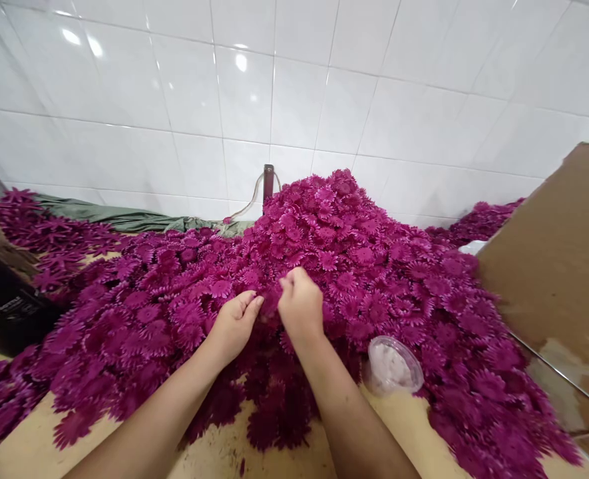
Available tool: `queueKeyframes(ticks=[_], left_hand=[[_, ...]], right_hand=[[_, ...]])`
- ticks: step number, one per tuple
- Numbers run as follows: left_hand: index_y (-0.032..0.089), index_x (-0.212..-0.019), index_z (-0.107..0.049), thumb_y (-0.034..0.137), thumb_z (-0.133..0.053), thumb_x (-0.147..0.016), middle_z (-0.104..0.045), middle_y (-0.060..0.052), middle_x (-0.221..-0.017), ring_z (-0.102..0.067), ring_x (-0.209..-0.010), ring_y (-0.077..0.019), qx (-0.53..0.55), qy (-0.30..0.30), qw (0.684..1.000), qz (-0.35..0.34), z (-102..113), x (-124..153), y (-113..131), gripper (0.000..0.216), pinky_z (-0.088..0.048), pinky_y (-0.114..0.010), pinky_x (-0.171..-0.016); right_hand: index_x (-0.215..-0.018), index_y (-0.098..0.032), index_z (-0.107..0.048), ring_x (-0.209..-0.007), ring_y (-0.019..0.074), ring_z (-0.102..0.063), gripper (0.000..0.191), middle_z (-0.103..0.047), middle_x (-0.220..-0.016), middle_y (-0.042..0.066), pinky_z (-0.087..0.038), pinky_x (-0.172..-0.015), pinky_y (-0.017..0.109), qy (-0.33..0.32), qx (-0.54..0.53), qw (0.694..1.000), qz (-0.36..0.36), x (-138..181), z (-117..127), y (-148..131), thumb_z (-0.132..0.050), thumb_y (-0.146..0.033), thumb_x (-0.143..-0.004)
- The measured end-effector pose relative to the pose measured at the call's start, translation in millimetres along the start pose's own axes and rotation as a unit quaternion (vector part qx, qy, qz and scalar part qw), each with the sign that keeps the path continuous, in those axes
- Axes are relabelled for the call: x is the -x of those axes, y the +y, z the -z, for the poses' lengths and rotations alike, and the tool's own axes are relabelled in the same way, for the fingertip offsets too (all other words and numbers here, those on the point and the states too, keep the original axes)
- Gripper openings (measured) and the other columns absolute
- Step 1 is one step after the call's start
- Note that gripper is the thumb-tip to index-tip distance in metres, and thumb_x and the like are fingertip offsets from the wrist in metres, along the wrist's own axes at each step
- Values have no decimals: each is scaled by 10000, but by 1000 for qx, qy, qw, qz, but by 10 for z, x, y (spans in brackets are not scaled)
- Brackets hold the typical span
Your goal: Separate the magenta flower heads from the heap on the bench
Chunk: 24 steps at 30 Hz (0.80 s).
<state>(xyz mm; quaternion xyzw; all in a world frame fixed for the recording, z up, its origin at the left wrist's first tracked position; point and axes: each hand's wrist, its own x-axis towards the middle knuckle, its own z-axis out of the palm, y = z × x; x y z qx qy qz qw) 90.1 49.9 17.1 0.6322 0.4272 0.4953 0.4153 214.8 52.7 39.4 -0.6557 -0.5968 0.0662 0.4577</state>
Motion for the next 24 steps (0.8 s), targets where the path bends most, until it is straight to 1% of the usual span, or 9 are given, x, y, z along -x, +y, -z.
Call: queueKeyframes(ticks=[3, 6, 8, 10, 11, 14, 18, 21, 24], left_hand=[[177, -569, -467, 292, -444, -702, -401, 47, -527, -374, -543, -105, 5, 0, 1000, -1, -3, 25, 45, 178, -330, -225, -556], [169, -605, -484, 284, -480, -671, -430, 48, -543, -394, -537, -100, 61, -30, 997, 46, -7, 29, 70, 133, -347, -225, -559], [167, -622, -487, 286, -503, -654, -446, 47, -558, -404, -541, -98, 98, -44, 993, 58, -8, 25, 66, 125, -352, -223, -563], [177, -562, -441, 308, -519, -649, -400, 60, -523, -364, -510, -86, 102, -30, 993, 58, -1, 19, 46, 176, -324, -213, -523], [183, -529, -404, 325, -522, -652, -366, 67, -502, -335, -492, -80, 95, -17, 994, 59, 3, 15, 29, 222, -301, -210, -498], [193, -502, -331, 384, -525, -656, -291, 77, -488, -272, -475, -72, 84, 15, 994, 69, 11, 0, -36, 312, -252, -207, -463], [194, -513, -333, 471, -515, -647, -268, 78, -499, -256, -484, -72, 110, -1, 991, 79, -7, -13, -99, 358, -253, -208, -469], [195, -526, -349, 541, -414, -694, -289, 71, -489, -272, -473, -80, 107, -36, 989, 92, -18, -1, -103, 390, -262, -218, -470], [193, -553, -371, 500, -375, -731, -362, 47, -529, -335, -523, -103, 38, -37, 997, 50, -26, 21, -92, 355, -295, -236, -515]], right_hand=[[-714, -195, -472, -555, 165, -527, 47, -496, -565, -12, -416, -590, 301, 74, -2, 996, -49, -215, 83, 140, -426, -187, -713], [-789, -178, -522, -688, 185, -565, 156, -573, -772, 55, -440, -679, 339, 70, -3, 998, -5, -296, 160, 190, -461, -137, -651], [-831, -172, -558, -858, 219, -556, 206, -582, -931, 98, -423, -780, 379, 40, -5, 998, 52, -232, 182, 146, -492, -145, -638], [-850, -176, -582, -952, 234, -525, 193, -592, -969, 101, -387, -852, 405, -8, -22, 995, 94, -99, 180, 66, -518, -209, -671], [-855, -179, -586, -942, 228, -528, 191, -602, -949, 94, -389, -853, 402, -42, -40, 994, 97, -23, 171, 25, -526, -251, -689], [-861, -181, -572, -776, 177, -556, 229, -602, -848, 63, -452, -729, 340, -150, -110, 982, 39, 158, 122, -58, -551, -335, -693], [-784, -167, -534, -673, 132, -533, 208, -562, -737, 21, -454, -660, 285, -231, -209, 950, -26, 198, 42, -62, -588, -299, -633], [-756, -171, -518, -623, 115, -513, 180, -545, -688, -6, -439, -618, 259, -265, -221, 938, -34, 173, 16, -44, -592, -225, -600], [-709, -187, -509, -589, 116, -503, 81, -538, -631, -20, -407, -582, 245, -224, -125, 966, -12, 189, 20, -63, -533, -169, -634]])
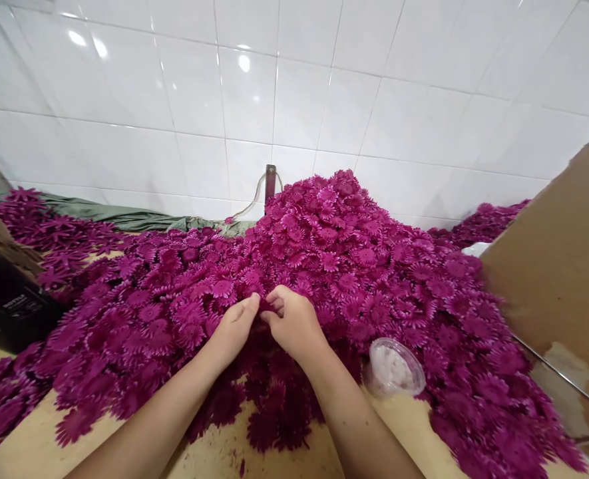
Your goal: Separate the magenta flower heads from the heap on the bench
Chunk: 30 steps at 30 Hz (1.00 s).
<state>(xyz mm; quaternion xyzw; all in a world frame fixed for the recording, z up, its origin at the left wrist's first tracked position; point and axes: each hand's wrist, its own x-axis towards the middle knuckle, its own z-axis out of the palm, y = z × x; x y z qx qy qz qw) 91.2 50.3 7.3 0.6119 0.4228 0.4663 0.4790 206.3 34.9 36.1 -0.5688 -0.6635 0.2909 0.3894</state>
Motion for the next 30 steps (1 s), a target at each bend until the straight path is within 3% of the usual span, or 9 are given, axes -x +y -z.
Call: queueKeyframes(ticks=[5, 9, 11, 13, 15, 19, 21, 26, 30], left_hand=[[197, -568, -355, 327, -429, -735, -380, 42, -570, -351, -562, -112, -134, 33, 986, -93, -35, 45, 35, 224, -304, -243, -557], [193, -583, -370, 298, -436, -734, -367, 45, -570, -355, -568, -110, -124, 54, 986, -100, -39, 85, 71, 195, -311, -239, -570], [195, -566, -350, 312, -442, -724, -331, 51, -554, -331, -553, -104, -105, 58, 989, -83, -31, 86, 70, 217, -296, -236, -549], [201, -542, -311, 331, -444, -712, -283, 58, -536, -291, -529, -96, -79, 60, 993, -60, -24, 68, 53, 251, -268, -233, -520], [201, -533, -300, 346, -448, -702, -267, 61, -534, -271, -525, -91, -49, 56, 996, -42, -22, 44, 30, 268, -254, -232, -513], [192, -522, -316, 418, -516, -654, -274, 65, -534, -269, -532, -83, 39, 36, 999, -1, -25, 23, 5, 330, -250, -213, -503], [189, -529, -331, 474, -553, -615, -282, 70, -526, -271, -522, -77, 98, 16, 994, 36, -24, 34, 20, 372, -252, -204, -493], [177, -573, -420, 572, -516, -614, -370, 58, -539, -336, -532, -88, 159, -42, 985, 56, -21, 66, 92, 408, -309, -219, -526], [191, -527, -371, 523, -509, -639, -313, 70, -512, -290, -509, -83, 84, -34, 996, 22, -35, 67, 116, 376, -278, -218, -496]], right_hand=[[-639, -206, -480, -509, 127, -473, 93, -507, -534, -28, -361, -532, 245, 124, 148, 981, 24, -54, 49, -44, -429, -163, -704], [-725, -194, -514, -593, 165, -535, 112, -564, -639, 19, -414, -619, 300, 287, 154, 945, -25, -263, 325, 88, -409, -159, -703], [-786, -171, -539, -667, 188, -561, 150, -583, -737, 62, -435, -667, 333, 314, 146, 937, -43, -323, 473, 171, -429, -156, -686], [-880, -156, -560, -777, 204, -568, 238, -576, -916, 108, -445, -716, 348, 294, 134, 946, -7, -301, 531, 199, -474, -161, -658], [-921, -168, -574, -843, 202, -559, 266, -570, -995, 105, -445, -748, 344, 227, 103, 967, 41, -205, 468, 151, -502, -195, -667], [-731, -175, -578, -643, 135, -549, 144, -596, -674, 10, -452, -622, 272, 6, -21, 999, 36, 4, 162, -37, -525, -307, -706], [-675, -172, -537, -560, 102, -509, 157, -549, -592, -28, -428, -557, 239, -46, -100, 994, 6, 35, 65, -80, -577, -323, -663], [-649, -172, -517, -539, 82, -491, 200, -535, -567, -54, -408, -574, 236, -86, -220, 971, -45, -8, 114, 0, -659, -272, -549], [-574, -175, -520, -479, 84, -437, 110, -494, -495, -59, -360, -505, 233, -1, -174, 984, -46, -6, 126, 40, -600, -250, -564]])
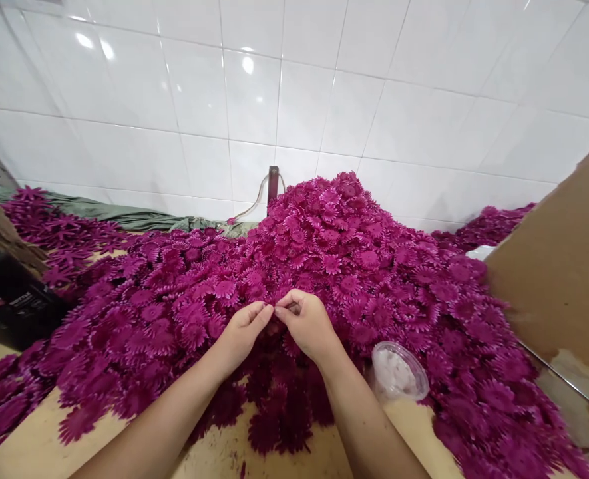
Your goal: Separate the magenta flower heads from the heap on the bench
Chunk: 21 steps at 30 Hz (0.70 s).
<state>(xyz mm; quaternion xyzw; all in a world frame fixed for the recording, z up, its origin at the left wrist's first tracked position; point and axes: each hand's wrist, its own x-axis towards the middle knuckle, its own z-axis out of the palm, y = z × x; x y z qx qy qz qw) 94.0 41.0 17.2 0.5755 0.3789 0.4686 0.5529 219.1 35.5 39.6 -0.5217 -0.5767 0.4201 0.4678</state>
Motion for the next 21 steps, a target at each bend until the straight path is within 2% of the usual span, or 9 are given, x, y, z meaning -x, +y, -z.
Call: queueKeyframes(ticks=[5, 9, 14, 19, 20, 21], left_hand=[[196, -544, -358, 380, -458, -708, -326, 68, -514, -287, -501, -86, -78, 34, 995, -43, -30, 4, -1, 266, -277, -216, -498], [199, -570, -347, 336, -425, -738, -329, 63, -533, -306, -517, -92, -92, 57, 992, -69, -56, -2, -16, 230, -292, -219, -513], [198, -575, -365, 308, -411, -757, -379, 48, -543, -351, -538, -101, -96, 69, 990, -78, -68, 17, -1, 218, -321, -225, -543], [195, -583, -376, 305, -440, -758, -372, 38, -584, -345, -572, -107, -116, 78, 983, -120, -38, 109, 19, 216, -330, -230, -577], [194, -582, -376, 307, -451, -752, -364, 41, -578, -340, -567, -105, -107, 70, 985, -114, -36, 114, 15, 218, -331, -228, -572], [193, -583, -379, 311, -460, -747, -359, 44, -570, -339, -560, -102, -87, 63, 989, -104, -38, 111, 9, 218, -333, -224, -566]], right_hand=[[-554, -190, -487, -447, 85, -380, 84, -439, -468, -59, -311, -458, 227, 115, 4, 992, 42, -78, -78, -51, -528, -254, -590], [-531, -192, -463, -414, 75, -362, 111, -405, -441, -75, -310, -446, 222, 209, -33, 977, 27, -205, -87, -99, -562, -234, -558], [-549, -192, -448, -348, 69, -371, 135, -402, -410, -82, -311, -397, 210, 245, -62, 968, 1, -351, -68, -72, -567, -243, -586], [-636, -204, -379, -450, 73, -527, 143, -559, -621, -26, -379, -451, 194, 345, -97, 933, -12, -403, 228, -222, -471, -270, -724], [-645, -204, -381, -483, 78, -550, 148, -585, -664, -14, -402, -475, 203, 336, -112, 935, -14, -381, 283, -270, -487, -271, -723], [-651, -202, -390, -522, 89, -571, 162, -608, -704, -1, -422, -503, 216, 296, -131, 946, -16, -349, 319, -312, -520, -278, -710]])
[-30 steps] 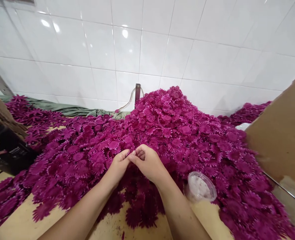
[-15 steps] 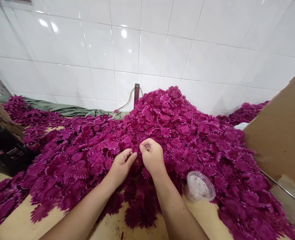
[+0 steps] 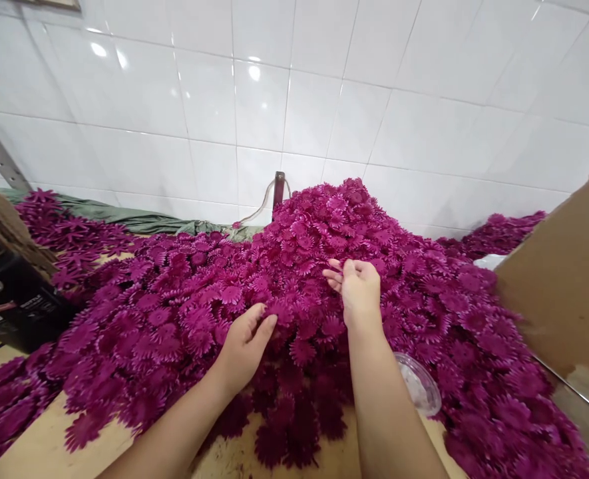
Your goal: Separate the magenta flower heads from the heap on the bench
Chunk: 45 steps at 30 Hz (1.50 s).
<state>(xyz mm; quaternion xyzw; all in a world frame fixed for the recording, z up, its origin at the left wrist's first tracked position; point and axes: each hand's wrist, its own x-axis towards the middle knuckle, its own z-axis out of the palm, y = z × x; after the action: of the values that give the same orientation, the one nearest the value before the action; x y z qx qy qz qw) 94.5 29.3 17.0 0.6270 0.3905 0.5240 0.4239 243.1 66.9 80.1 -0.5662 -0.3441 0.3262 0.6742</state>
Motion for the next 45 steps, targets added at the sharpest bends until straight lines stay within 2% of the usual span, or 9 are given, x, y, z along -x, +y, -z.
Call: queueKeyframes(ticks=[4, 10, 14, 18, 21, 30, 39, 42, 45], left_hand=[[180, -621, -445, 348, -514, -700, -420, 40, -573, -390, -564, -100, 116, -18, 991, 69, -27, -32, -16, 198, -372, -217, -568], [163, -654, -539, 363, -617, -579, -534, 31, -589, -459, -552, -100, 205, 7, 967, 148, 13, -61, 33, 227, -410, -223, -560], [152, -654, -558, 345, -643, -553, -555, 33, -581, -463, -527, -87, 223, -9, 961, 161, 15, -61, 68, 234, -409, -220, -557], [152, -656, -564, 338, -638, -560, -564, 31, -575, -481, -525, -88, 218, -7, 962, 165, 52, -76, 58, 222, -414, -222, -564], [158, -622, -533, 328, -622, -563, -551, 41, -557, -492, -505, -83, 210, 45, 961, 174, 118, -107, 20, 201, -400, -205, -534], [161, -630, -517, 283, -582, -573, -570, 41, -557, -528, -501, -93, 227, 40, 955, 184, 138, -104, -16, 149, -387, -197, -492], [162, -605, -516, 283, -577, -576, -556, 46, -528, -512, -478, -89, 210, 20, 961, 179, 157, -115, 10, 138, -388, -200, -490], [161, -610, -511, 278, -565, -573, -554, 45, -526, -528, -484, -92, 208, 22, 961, 181, 159, -109, 17, 134, -377, -194, -482], [162, -628, -511, 283, -556, -575, -571, 41, -548, -545, -491, -91, 210, 16, 958, 195, 161, -97, 28, 140, -376, -190, -486]], right_hand=[[-665, -194, -461, -578, 104, -564, 263, -611, -673, -10, -446, -573, 244, -211, -61, 974, -53, 143, 49, -9, -690, -278, -566], [-706, -186, -541, -537, 65, -495, 326, -546, -631, -45, -409, -536, 207, -233, -113, 955, -145, 272, 111, 242, -752, -232, -462], [-778, -195, -564, -573, 82, -514, 313, -556, -674, -26, -423, -568, 231, -257, -90, 954, -123, 281, 166, 283, -710, -321, -531], [-734, -188, -538, -558, 114, -514, 319, -550, -630, -6, -426, -554, 264, -197, 71, 978, 14, 214, 169, 379, -630, -442, -565], [-714, -185, -528, -562, 131, -507, 271, -547, -623, 8, -429, -575, 285, -138, 197, 965, 102, 115, 187, 472, -580, -424, -598], [-602, -201, -548, -790, 228, -516, 138, -565, -667, 46, -341, -800, 386, -94, 430, 877, 191, 0, 185, 510, -672, -179, -545], [-514, -216, -386, -542, 149, -459, 241, -470, -517, -13, -298, -573, 276, -97, 512, 828, 207, 62, 174, 469, -568, -122, -642], [-547, -220, -376, -459, 125, -379, 200, -414, -472, -45, -238, -511, 262, -73, 489, 847, 197, 68, 204, 407, -525, -140, -655], [-539, -218, -384, -410, 97, -313, 181, -348, -411, -80, -205, -473, 245, -80, 319, 935, 133, 80, 198, 382, -552, -173, -588]])
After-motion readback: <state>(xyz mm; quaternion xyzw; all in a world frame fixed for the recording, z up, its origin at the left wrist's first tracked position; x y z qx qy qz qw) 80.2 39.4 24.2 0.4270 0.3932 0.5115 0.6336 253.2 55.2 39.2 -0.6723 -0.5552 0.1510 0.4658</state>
